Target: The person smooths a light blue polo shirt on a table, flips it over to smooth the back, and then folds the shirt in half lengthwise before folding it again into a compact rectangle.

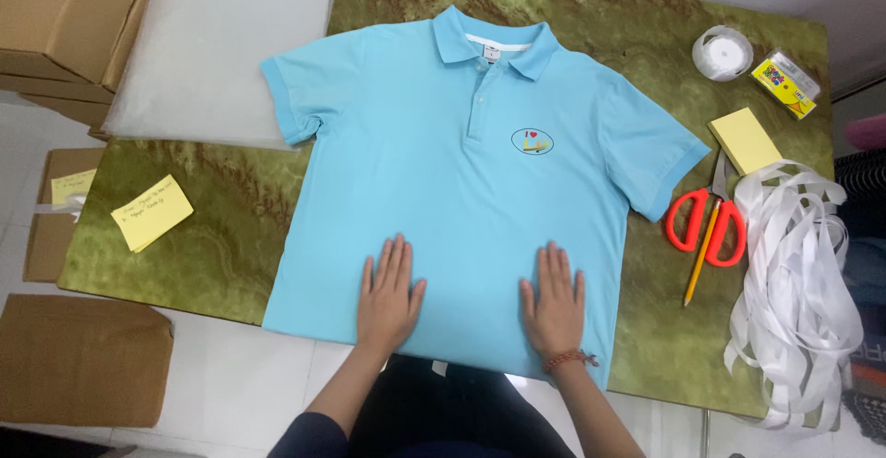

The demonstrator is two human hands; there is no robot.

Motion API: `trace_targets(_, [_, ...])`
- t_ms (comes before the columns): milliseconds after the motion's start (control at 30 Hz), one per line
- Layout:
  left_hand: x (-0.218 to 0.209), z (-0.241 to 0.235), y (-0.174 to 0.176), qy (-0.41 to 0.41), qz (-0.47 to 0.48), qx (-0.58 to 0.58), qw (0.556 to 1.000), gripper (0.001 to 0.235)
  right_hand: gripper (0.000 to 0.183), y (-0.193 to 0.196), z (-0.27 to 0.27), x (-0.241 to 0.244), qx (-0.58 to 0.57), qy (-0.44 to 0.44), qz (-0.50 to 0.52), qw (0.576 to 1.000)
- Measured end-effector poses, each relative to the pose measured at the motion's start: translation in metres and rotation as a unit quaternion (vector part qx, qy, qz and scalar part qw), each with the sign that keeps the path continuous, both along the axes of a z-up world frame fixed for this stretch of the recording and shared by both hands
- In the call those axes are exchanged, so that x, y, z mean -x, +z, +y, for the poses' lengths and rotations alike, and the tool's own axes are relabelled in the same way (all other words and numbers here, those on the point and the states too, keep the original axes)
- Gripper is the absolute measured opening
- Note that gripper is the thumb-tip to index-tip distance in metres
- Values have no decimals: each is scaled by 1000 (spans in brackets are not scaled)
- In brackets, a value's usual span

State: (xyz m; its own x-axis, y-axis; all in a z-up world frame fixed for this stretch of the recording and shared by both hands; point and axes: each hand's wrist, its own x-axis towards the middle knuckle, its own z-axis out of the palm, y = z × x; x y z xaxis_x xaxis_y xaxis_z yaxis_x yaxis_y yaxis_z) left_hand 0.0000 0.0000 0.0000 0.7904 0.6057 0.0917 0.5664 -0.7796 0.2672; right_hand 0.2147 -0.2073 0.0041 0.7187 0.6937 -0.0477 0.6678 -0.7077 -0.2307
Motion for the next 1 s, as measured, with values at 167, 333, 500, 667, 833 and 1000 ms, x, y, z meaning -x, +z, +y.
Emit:
trace_targets(167, [36,28,-11,58,0,-23,998,68,67,-15,-47,-28,-54,-24,-65,996])
trace_targets(333, [22,12,-11,86,2,-3,996,68,66,-13,1,16,-81,7,-59,995])
trace_targets(500, [-17,-44,-3,-50,-12,7,999,67,67,-10,51,78,-105,169,-28,980])
trace_targets(667, [16,-22,1,-29,-4,15,999,64,67,3,13,43,-21,154,-36,987])
trace_targets(833, [61,25,6,6,35,-16,999,62,66,3,-30,-4,-1,84,-25,996])
trace_targets(1000, [84,69,-2,123,57,24,990,62,60,-18,-23,-28,-111,-12,24,993])
